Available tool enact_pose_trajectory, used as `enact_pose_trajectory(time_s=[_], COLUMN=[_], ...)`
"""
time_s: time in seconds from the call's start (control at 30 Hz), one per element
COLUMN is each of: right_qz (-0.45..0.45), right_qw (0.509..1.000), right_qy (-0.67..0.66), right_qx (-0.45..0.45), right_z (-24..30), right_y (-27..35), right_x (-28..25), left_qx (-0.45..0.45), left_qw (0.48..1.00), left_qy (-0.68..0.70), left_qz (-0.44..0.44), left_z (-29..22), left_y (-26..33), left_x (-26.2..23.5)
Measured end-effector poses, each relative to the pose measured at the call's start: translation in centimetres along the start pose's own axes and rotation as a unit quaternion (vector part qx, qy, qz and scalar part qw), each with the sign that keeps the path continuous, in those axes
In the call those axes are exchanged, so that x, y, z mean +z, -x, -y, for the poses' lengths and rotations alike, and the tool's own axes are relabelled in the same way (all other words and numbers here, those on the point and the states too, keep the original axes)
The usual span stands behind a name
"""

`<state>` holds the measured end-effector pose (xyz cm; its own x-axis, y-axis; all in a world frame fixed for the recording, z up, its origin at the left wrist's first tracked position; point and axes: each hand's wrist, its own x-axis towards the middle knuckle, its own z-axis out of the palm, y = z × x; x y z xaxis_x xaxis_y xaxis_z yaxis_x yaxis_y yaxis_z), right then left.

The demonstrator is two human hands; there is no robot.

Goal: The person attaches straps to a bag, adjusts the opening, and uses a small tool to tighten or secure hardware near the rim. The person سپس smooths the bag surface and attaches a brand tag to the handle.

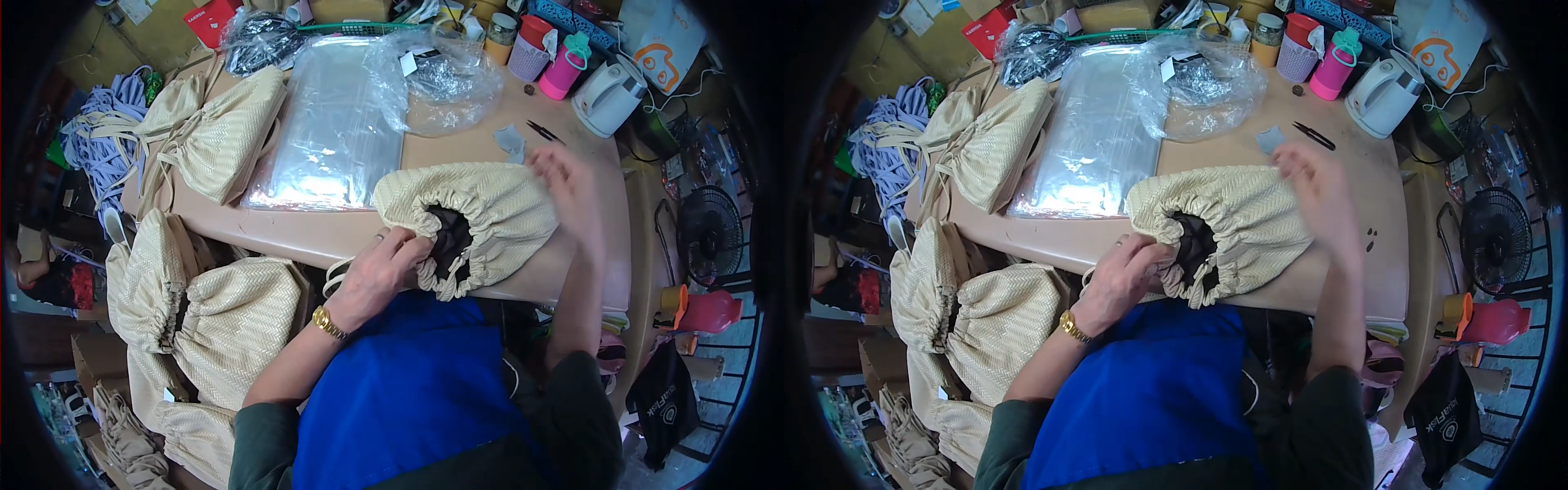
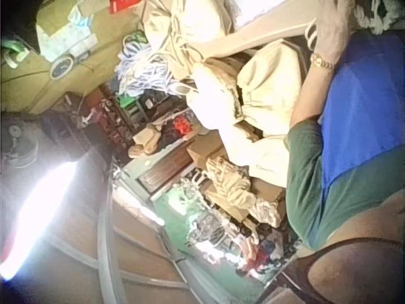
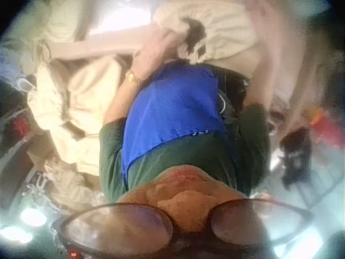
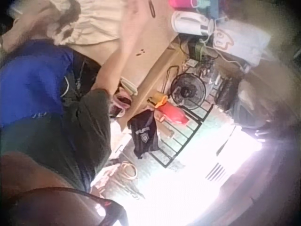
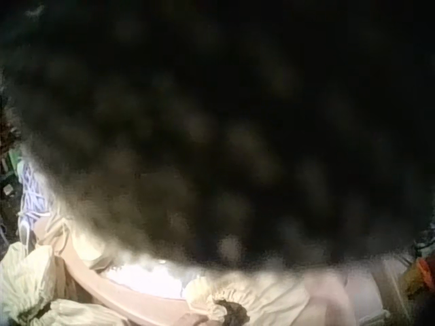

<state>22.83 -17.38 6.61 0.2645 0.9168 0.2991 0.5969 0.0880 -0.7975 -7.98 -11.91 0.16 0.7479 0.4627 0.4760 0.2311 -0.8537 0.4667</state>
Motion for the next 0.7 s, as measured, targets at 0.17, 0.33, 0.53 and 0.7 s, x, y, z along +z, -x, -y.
enact_pose_trajectory(time_s=[0.17,0.33,0.53,0.7], right_qz=[-0.004,-0.053,-0.063,-0.065], right_qw=[0.985,0.96,0.94,0.931], right_qy=[0.084,0.177,0.232,0.257], right_qx=[-0.152,-0.208,-0.243,-0.249], right_z=[4.3,4.2,4.0,4.6], right_y=[5.1,7.6,7.6,7.2], right_x=[5.4,6.3,6.4,6.4], left_qx=[0.07,0.026,-0.064,-0.075], left_qw=[0.989,0.996,0.977,0.97], left_qy=[-0.08,0.007,0.161,0.192], left_qz=[-0.098,-0.091,-0.12,-0.13], left_z=[1.2,1.8,1.9,1.9], left_y=[-0.4,-0.4,-0.6,-0.5], left_x=[0.1,0.3,1.3,1.5])
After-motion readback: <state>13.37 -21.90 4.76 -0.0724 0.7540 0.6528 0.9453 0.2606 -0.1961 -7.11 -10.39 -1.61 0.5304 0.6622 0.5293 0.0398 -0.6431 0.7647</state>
